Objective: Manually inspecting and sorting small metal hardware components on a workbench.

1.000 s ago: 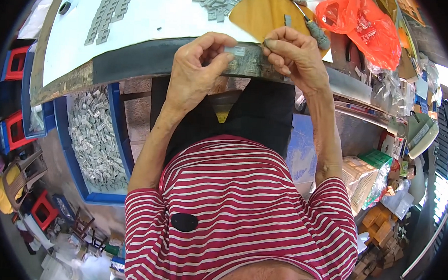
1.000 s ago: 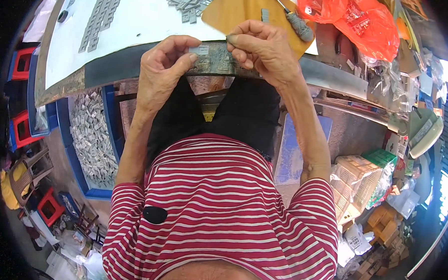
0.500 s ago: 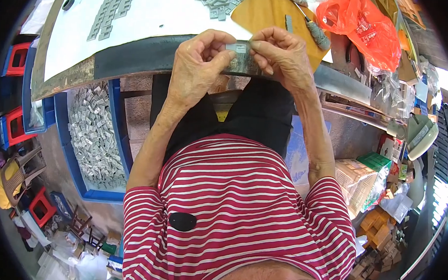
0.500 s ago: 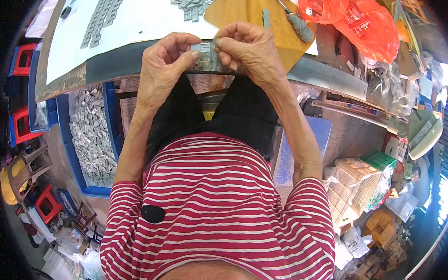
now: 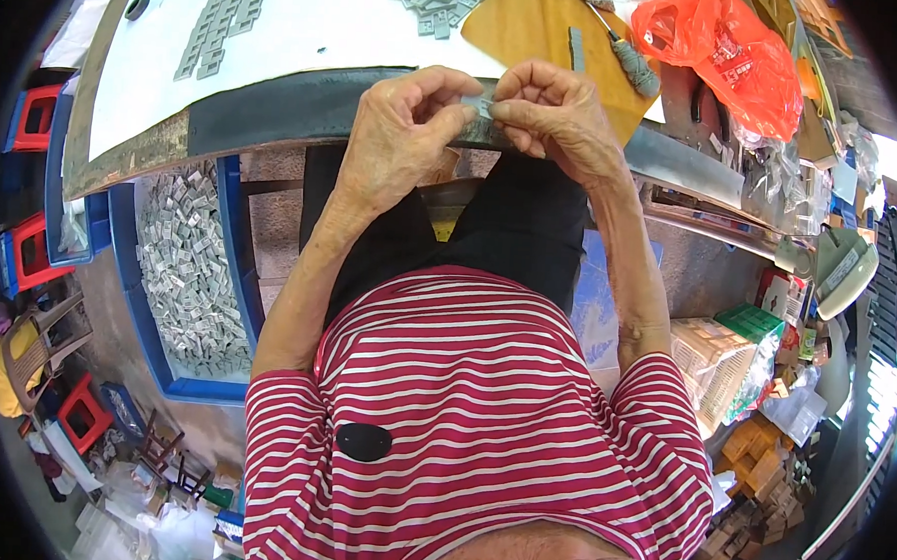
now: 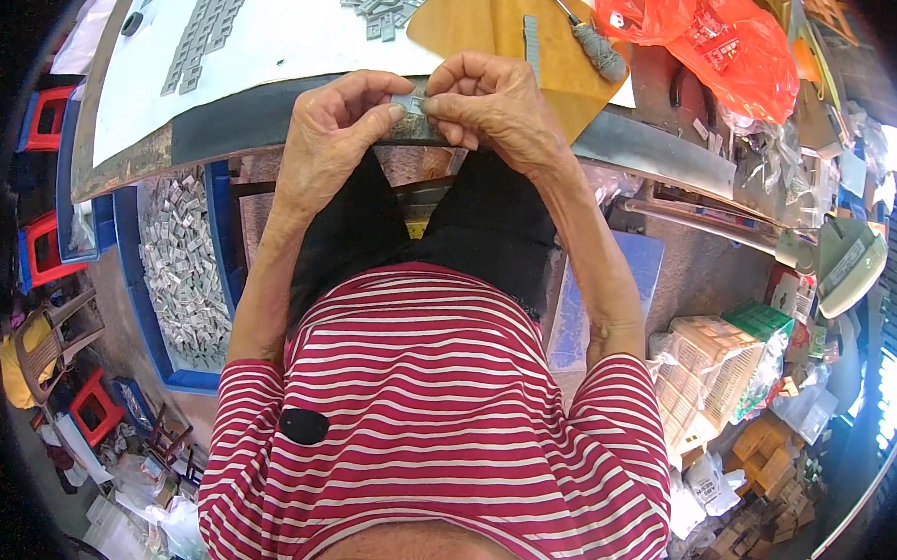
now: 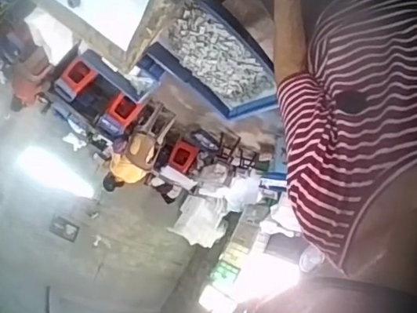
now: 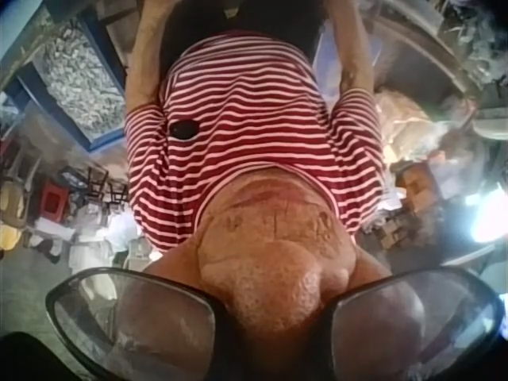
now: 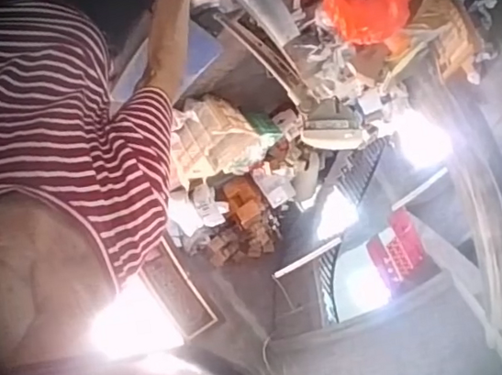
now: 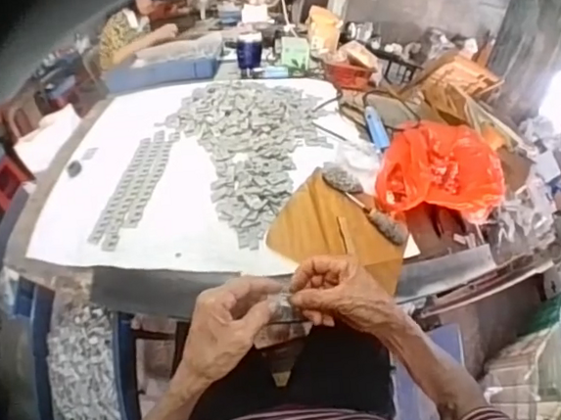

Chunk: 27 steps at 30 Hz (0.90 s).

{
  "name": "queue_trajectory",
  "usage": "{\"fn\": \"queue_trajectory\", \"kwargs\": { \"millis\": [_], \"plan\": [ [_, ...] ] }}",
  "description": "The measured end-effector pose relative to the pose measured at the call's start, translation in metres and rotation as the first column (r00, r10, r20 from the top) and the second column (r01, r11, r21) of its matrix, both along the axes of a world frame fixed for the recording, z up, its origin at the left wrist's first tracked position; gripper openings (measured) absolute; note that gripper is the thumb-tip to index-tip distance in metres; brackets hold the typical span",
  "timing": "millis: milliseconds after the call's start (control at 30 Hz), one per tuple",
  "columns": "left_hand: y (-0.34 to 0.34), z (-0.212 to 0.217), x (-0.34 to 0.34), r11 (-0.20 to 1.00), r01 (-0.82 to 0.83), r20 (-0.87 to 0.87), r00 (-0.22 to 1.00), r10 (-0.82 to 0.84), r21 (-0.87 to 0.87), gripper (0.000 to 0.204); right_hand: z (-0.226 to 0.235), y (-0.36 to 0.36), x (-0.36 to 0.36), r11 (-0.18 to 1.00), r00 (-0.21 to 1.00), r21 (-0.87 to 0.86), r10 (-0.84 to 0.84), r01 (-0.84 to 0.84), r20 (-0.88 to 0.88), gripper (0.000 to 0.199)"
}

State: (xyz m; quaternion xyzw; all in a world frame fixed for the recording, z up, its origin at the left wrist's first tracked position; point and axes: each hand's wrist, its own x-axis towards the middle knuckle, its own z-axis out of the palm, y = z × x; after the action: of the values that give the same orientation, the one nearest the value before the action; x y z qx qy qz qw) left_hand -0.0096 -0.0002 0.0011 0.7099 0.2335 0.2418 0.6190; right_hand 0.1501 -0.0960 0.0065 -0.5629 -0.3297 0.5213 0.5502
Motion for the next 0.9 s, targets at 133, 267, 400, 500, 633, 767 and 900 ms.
{"fn": "queue_trajectory", "kwargs": {
  "millis": [133, 267, 400, 500, 633, 767, 900],
  "plan": [
    [0.0010, 0.0009, -0.0021, 0.997, 0.069, -0.047, 0.997, -0.067, 0.038, 0.017, 0.0009, -0.0017, 0.0025, 0.999, 0.999, -0.029, 0.036, -0.036, -0.017, 0.014],
    [0.0007, 0.0031, -0.0026, 0.994, 0.087, -0.071, 0.994, -0.083, 0.060, 0.018, -0.0004, -0.0024, 0.0032, 0.998, 0.998, -0.037, 0.054, -0.055, -0.021, 0.014],
    [-0.0017, 0.0035, -0.0020, 0.990, 0.073, -0.097, 0.993, -0.062, 0.118, 0.017, 0.0011, -0.0030, 0.0015, 0.997, 0.998, -0.047, 0.067, -0.068, -0.013, 0.013],
    [-0.0025, 0.0020, -0.0014, 0.996, 0.041, -0.028, 0.999, -0.039, 0.077, 0.018, -0.0007, -0.0034, -0.0001, 0.998, 0.998, -0.022, 0.062, -0.062, -0.004, 0.013],
    [-0.0002, 0.0002, -0.0029, 0.996, 0.067, 0.015, 0.998, -0.067, -0.055, 0.017, -0.0007, -0.0052, 0.0003, 0.998, 0.996, 0.003, 0.070, -0.070, -0.063, 0.014],
    [0.0008, -0.0011, -0.0049, 0.989, 0.104, 0.038, 0.994, -0.100, -0.103, 0.016, 0.0005, -0.0052, -0.0005, 0.995, 0.991, -0.018, 0.095, -0.097, -0.092, 0.014],
    [0.0011, -0.0007, -0.0037, 0.991, 0.115, 0.036, 0.993, -0.113, -0.066, 0.016, -0.0003, -0.0053, 0.0012, 0.993, 0.986, -0.026, 0.107, -0.111, -0.125, 0.015]
  ]
}}
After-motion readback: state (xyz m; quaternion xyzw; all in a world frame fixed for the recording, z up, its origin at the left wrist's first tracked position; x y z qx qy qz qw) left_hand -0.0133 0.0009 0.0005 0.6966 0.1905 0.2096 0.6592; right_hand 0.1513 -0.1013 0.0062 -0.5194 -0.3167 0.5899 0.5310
